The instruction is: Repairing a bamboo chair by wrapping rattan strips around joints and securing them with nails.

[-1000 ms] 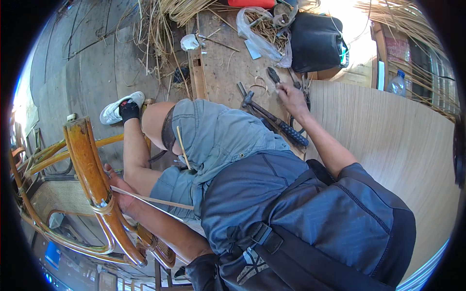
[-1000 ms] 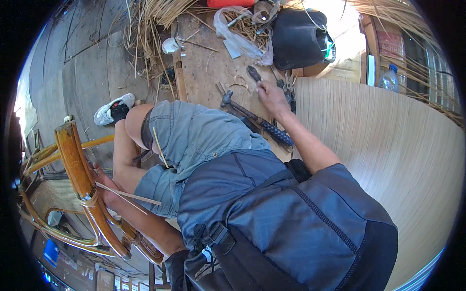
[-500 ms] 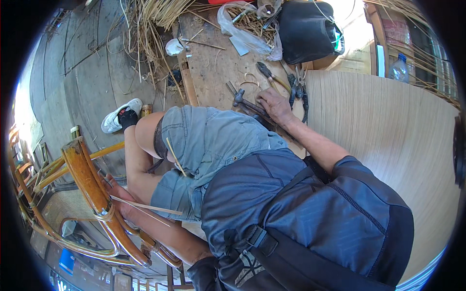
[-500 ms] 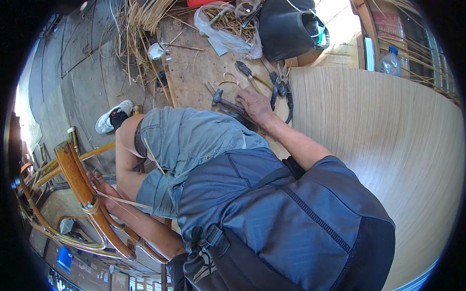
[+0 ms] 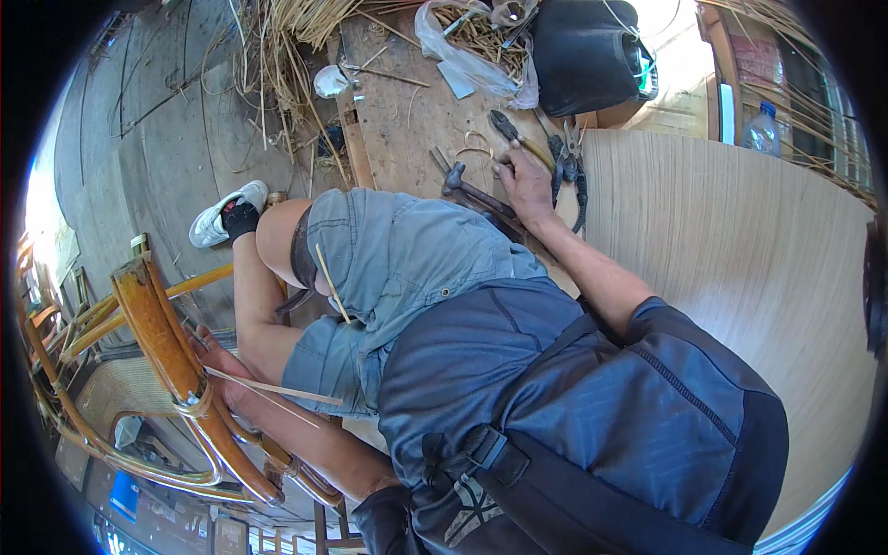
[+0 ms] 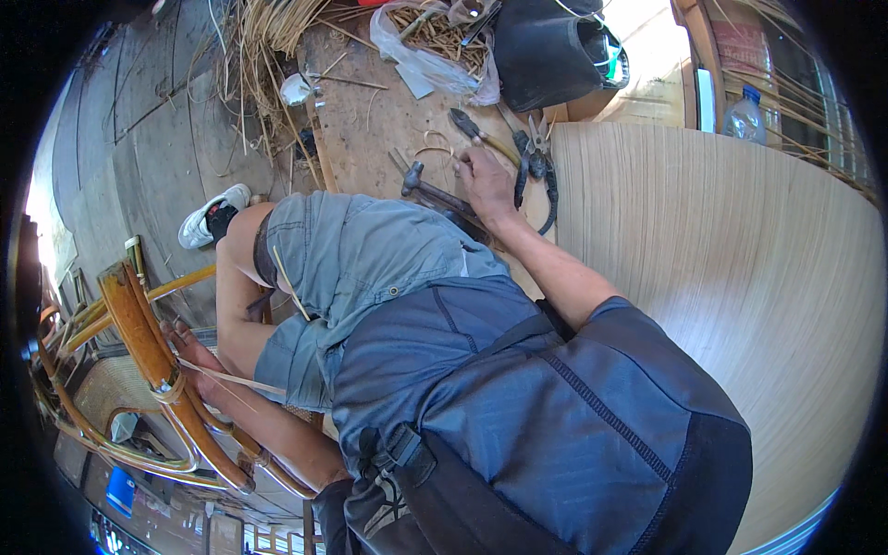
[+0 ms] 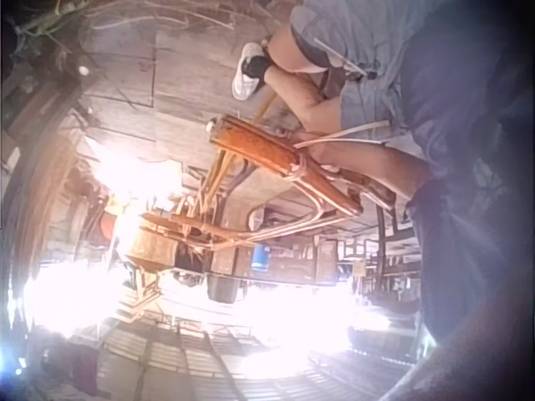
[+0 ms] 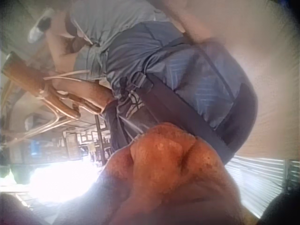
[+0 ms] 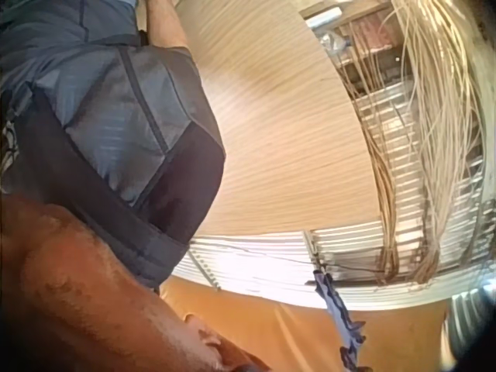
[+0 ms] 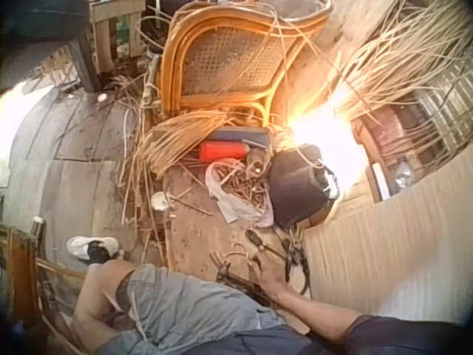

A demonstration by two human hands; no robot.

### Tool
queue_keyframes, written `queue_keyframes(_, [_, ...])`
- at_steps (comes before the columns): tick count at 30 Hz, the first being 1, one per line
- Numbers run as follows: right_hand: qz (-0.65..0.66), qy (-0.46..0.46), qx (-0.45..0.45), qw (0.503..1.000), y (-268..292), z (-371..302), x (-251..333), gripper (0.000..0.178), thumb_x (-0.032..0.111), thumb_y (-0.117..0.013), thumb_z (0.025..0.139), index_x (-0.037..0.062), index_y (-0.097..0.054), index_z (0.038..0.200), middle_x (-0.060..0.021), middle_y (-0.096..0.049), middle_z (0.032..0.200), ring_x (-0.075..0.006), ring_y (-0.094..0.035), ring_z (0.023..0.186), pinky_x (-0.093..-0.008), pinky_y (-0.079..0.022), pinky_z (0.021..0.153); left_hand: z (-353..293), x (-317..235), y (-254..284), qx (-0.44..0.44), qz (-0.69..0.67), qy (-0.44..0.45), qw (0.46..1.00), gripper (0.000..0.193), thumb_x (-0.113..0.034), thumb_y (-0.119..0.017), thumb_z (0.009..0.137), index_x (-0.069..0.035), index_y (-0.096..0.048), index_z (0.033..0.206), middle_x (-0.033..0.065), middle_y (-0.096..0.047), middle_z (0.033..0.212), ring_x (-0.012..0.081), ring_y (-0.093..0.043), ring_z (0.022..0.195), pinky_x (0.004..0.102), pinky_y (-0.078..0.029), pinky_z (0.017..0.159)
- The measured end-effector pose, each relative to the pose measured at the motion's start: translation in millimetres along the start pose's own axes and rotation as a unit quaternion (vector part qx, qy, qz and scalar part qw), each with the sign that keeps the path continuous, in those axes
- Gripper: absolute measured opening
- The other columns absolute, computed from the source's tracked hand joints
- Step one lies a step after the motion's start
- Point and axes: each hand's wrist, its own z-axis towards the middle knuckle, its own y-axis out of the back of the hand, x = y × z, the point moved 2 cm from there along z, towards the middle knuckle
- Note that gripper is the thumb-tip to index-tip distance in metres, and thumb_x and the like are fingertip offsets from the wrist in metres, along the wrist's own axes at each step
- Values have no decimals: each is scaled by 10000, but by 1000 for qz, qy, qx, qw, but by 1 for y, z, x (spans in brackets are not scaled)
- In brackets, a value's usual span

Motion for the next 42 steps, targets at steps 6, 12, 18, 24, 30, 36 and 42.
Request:
queue_keyframes(6, [116,-43,-9,992,-5,18,-4,170,157,-574,848,17,-574,945,-50,-565,727,-147,-551,637,-296,-447,606,9,-4,42,114,-37,-29,992,518,-277,-493,862,-3,-408,1294,185,-384,1362,326,-361,1259,485,-293,992])
queue_keyframes(12, [238,-158,-62,956,-1,10,2,164,124,-557,862,21,-567,990,-16,-528,716,-75,-472,502,-250,-410,460,2,-3,27,117,-84,-29,989,521,-269,-494,858,4,-407,1294,201,-391,1356,340,-384,1242,506,-301,987])
queue_keyframes(18, [-76,120,-1,990,-17,4,-1,164,121,-581,817,56,-558,966,-129,-567,834,-271,-570,711,-351,-460,645,-8,-17,11,-29,-15,-21,999,526,-289,-509,850,3,-425,1279,201,-407,1343,345,-396,1228,521,-306,983])
queue_keyframes(24, [-200,70,80,974,-12,5,5,120,132,-542,827,27,-532,884,-176,-552,895,-343,-545,849,-372,-446,738,-11,-7,3,-28,-55,-25,998,476,-252,-514,850,13,-461,1241,200,-455,1299,319,-431,1207,505,-293,1008])
queue_keyframes(30, [183,-215,209,936,8,13,18,143,152,-501,885,13,-502,917,-95,-578,755,-159,-589,665,-259,-476,584,-11,-16,16,-79,-9,-57,995,495,-280,-509,851,1,-451,1254,192,-458,1303,331,-430,1208,526,-282,1008])
queue_keyframes(36, [291,-148,166,931,19,18,34,185,137,-482,898,-3,-489,1020,-52,-577,705,-86,-566,623,-214,-459,545,-12,-8,-1,-87,16,-61,994,516,-302,-503,856,-8,-431,1274,175,-440,1329,340,-426,1210,553,-286,1001])
queue_keyframes(42, [255,-150,213,931,14,27,31,257,117,-483,896,-26,-525,1105,-43,-574,737,-89,-562,624,-222,-477,564,-4,11,27,8,-86,-28,996,509,-317,-530,855,-19,-439,1257,171,-451,1308,312,-408,1219,528,-337,988])
